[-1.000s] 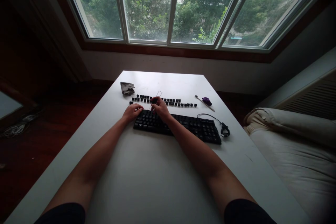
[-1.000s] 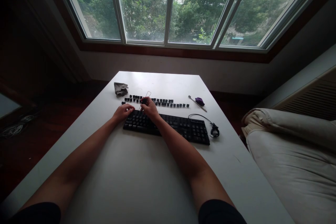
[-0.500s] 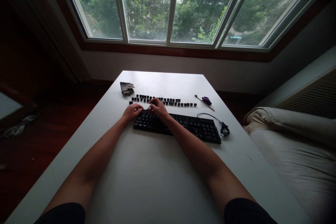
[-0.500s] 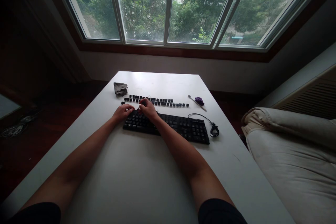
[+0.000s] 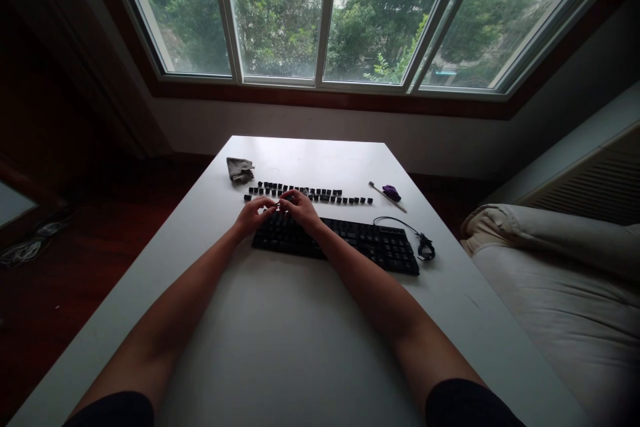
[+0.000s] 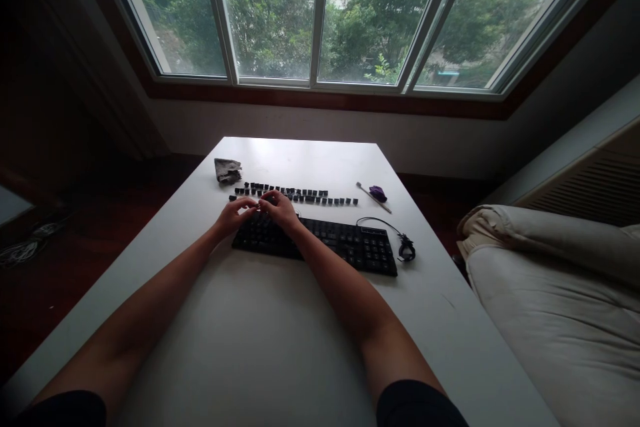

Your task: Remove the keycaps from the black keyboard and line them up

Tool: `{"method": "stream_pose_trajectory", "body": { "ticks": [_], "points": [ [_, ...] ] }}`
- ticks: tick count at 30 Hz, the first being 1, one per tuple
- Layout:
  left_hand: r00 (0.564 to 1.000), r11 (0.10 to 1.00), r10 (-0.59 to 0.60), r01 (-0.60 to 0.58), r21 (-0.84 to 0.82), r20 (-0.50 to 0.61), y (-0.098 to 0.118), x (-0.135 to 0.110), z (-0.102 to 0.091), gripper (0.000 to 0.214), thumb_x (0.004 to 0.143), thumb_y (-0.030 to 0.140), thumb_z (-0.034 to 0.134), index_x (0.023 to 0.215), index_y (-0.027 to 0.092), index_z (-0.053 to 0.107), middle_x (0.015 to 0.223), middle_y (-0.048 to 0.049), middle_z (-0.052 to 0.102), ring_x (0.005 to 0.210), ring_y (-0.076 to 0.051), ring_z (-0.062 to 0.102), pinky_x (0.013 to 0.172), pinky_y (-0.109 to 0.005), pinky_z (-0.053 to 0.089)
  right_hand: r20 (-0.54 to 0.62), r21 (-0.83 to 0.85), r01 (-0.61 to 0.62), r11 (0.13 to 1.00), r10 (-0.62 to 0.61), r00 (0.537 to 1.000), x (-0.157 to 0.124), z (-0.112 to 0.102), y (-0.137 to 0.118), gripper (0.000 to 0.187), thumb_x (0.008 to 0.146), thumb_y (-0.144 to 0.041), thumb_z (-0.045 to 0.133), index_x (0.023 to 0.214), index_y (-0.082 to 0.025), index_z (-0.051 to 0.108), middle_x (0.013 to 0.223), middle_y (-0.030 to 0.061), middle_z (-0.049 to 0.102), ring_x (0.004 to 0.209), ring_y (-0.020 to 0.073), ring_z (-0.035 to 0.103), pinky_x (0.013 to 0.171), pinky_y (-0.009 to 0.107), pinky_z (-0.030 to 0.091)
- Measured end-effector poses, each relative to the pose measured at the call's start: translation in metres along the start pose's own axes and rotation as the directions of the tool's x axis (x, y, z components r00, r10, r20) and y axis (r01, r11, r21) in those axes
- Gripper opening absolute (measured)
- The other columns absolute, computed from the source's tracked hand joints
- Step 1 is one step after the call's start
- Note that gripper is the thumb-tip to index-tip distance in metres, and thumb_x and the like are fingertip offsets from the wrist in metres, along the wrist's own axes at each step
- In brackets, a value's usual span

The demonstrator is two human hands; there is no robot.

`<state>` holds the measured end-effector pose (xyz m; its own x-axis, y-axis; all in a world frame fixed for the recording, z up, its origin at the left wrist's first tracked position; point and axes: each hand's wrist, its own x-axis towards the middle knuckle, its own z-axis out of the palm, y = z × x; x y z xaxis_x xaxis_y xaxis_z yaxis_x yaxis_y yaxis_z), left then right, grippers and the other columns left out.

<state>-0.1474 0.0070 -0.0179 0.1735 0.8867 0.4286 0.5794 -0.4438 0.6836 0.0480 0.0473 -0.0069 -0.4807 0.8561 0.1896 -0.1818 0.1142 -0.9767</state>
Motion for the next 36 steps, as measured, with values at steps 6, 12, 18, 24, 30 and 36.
{"method": "stream_pose_trajectory", "body": {
  "ticks": [6, 12, 18, 24, 30, 36],
  "points": [
    [0.986, 0.993, 0.009, 0.01, 0.115, -0.168, -0.008, -0.006, 0.011, 0.022, 0.096, 0.038, 0.053, 0.098, 0.021, 0.067, 0.094, -0.0053, 0.07, 0.087, -0.02, 0.064, 0.081, -0.034, 0.051, -0.245, -0.016, 0.078, 0.997, -0.079, 0.966, 0.005, -0.01, -0.001, 0.046, 0.083, -0.052, 0.068, 0.114, -0.022, 0.054, 0.075, -0.0028, 0.062, 0.059, 0.0134, 0.063, 0.051, 0.023, 0.049],
    [0.967, 0.968, 0.023, 0.042, 0.248, -0.253, -0.007, -0.015, 0.005, 0.019, 0.096, 0.035, 0.052, 0.093, 0.021, 0.064, 0.087, -0.0043, 0.068, 0.078, -0.02, 0.062, 0.074, -0.033, 0.049, -0.196, -0.619, 0.167, 0.768, -0.356, 0.914, -0.006, -0.017, -0.012, 0.037, 0.095, -0.033, 0.055, 0.131, -0.026, 0.057, 0.079, -0.0009, 0.062, 0.07, 0.0147, 0.059, 0.072, 0.027, 0.049],
    [0.954, 0.933, 0.119, -0.013, 0.36, -0.274, 0.01, -0.015, -0.015, 0.017, 0.093, 0.031, 0.055, 0.082, 0.021, 0.061, 0.079, -0.0031, 0.064, 0.074, -0.019, 0.059, 0.072, -0.032, 0.046, 0.124, -0.924, 0.229, 0.308, -0.324, 0.938, -0.019, -0.001, -0.015, 0.032, 0.097, -0.028, 0.054, 0.128, -0.024, 0.064, 0.109, 0.0097, 0.069, 0.104, 0.0238, 0.061, 0.085, 0.031, 0.046],
    [0.941, 0.939, 0.173, -0.069, 0.337, -0.29, 0.025, -0.017, -0.013, 0.018, 0.095, 0.03, 0.053, 0.081, 0.02, 0.059, 0.08, -0.0029, 0.062, 0.075, -0.018, 0.058, 0.071, -0.031, 0.046, 0.109, -0.93, 0.195, 0.311, -0.273, 0.956, -0.021, 0.002, -0.014, 0.032, 0.1, -0.03, 0.052, 0.129, -0.025, 0.063, 0.107, 0.007, 0.072, 0.095, 0.0216, 0.065, 0.08, 0.03, 0.046],
    [0.932, 0.937, 0.218, -0.117, 0.329, -0.29, 0.029, -0.017, -0.011, 0.015, 0.095, 0.03, 0.054, 0.085, 0.021, 0.059, 0.082, -0.0033, 0.063, 0.076, -0.018, 0.058, 0.072, -0.031, 0.047, 0.18, -0.931, 0.265, 0.251, -0.314, 0.932, -0.021, 0.003, -0.014, 0.024, 0.1, -0.03, 0.053, 0.119, -0.023, 0.066, 0.104, 0.0072, 0.072, 0.098, 0.0216, 0.062, 0.079, 0.03, 0.044],
    [0.918, 0.925, 0.267, -0.158, 0.344, -0.295, 0.031, -0.018, -0.009, 0.012, 0.096, 0.029, 0.054, 0.088, 0.021, 0.058, 0.085, -0.0036, 0.063, 0.076, -0.018, 0.058, 0.071, -0.031, 0.047, 0.207, -0.941, 0.277, 0.192, -0.32, 0.925, -0.021, 0.005, -0.016, 0.02, 0.1, -0.027, 0.051, 0.11, -0.022, 0.068, 0.101, 0.0073, 0.069, 0.095, 0.0203, 0.058, 0.074, 0.028, 0.041]
  ]
}}
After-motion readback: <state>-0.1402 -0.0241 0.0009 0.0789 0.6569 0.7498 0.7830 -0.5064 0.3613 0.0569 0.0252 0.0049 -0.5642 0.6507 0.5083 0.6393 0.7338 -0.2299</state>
